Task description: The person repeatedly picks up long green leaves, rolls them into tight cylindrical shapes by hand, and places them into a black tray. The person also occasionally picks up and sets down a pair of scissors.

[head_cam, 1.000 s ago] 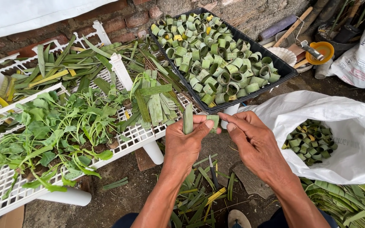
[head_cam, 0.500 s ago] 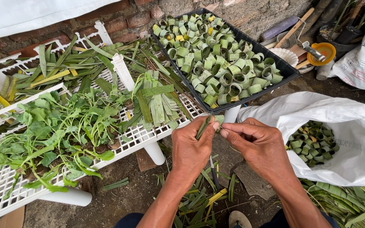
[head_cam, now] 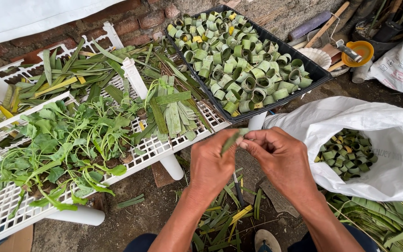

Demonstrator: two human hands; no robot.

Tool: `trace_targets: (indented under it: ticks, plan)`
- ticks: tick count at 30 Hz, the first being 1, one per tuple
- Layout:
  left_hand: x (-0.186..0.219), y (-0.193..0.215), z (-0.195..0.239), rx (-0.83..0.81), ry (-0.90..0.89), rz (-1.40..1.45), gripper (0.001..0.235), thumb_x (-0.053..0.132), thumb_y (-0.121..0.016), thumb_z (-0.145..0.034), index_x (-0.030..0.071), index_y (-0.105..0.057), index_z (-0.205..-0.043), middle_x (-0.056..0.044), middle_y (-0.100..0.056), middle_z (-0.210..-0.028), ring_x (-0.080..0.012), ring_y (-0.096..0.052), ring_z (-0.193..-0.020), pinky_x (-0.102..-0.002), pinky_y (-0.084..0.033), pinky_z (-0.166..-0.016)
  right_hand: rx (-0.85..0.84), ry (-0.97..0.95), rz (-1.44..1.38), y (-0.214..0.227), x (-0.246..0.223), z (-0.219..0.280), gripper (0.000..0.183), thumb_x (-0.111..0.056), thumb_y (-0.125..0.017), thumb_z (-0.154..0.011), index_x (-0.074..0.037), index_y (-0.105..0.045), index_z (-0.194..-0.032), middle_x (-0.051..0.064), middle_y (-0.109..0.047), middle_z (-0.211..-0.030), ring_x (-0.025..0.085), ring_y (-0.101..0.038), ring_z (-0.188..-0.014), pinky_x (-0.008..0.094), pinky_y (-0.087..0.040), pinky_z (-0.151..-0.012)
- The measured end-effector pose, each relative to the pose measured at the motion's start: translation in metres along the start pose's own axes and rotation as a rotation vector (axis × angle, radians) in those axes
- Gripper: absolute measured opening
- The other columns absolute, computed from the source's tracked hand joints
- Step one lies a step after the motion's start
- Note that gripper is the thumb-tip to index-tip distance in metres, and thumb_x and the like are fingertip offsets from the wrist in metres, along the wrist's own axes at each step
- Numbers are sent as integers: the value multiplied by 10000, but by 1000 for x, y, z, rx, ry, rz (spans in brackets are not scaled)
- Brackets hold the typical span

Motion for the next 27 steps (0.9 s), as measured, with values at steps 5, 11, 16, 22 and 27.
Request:
trace_targets:
  ticks: [5,11,16,22,27]
  plan:
    - [6,3,-3,-122,146,416,168,-27,-602,-973,-24,-704,-1107,-294,-764,-972,-291,-777,-715,-362,-665,-634,-31,89,9,11,-16,-6,73,-49,-787,-863,-34,-802,-933,108,-680,-701,110,-542,-578,263,-436,-490]
    - [14,-8,2,-266,220,615,171,-40,-548,-986,-117,-634,-1113,-373,-720,-1056,-412,-759,-909,-469,-678,-797,-143,202,34,17,-29,-6,125,-39,-730,-896,-62,-800,-998,109,-729,-812,121,-560,-613,267,-447,-509]
    - [19,-13,6,-284,223,677,207,-49,-541,-978,-177,-616,-1122,-398,-699,-1106,-432,-730,-968,-474,-674,-826,-166,228,19,17,-27,-5,160,-31,-697,-922,-77,-799,-1037,103,-737,-849,119,-540,-599,269,-428,-498]
    - [7,-15,6,-249,233,717,202,-68,-551,-966,-193,-613,-1112,-401,-695,-1106,-440,-725,-960,-480,-677,-818,-177,212,-31,14,-17,-5,174,-24,-691,-923,-74,-803,-1047,105,-745,-870,108,-526,-610,264,-420,-508]
    - [12,-13,7,-248,217,703,185,-102,-556,-946,-201,-628,-1085,-403,-706,-1046,-457,-730,-928,-490,-686,-787,-186,217,-55,13,-18,-5,150,-12,-699,-913,-55,-810,-1005,102,-741,-811,122,-560,-618,274,-444,-535]
Point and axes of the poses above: each hand's wrist, its own z-axis away from the middle knuckle, its own y-axis out of the back of the hand, x = y × z, the point moved 9 cm from there along -z, towards the middle knuckle
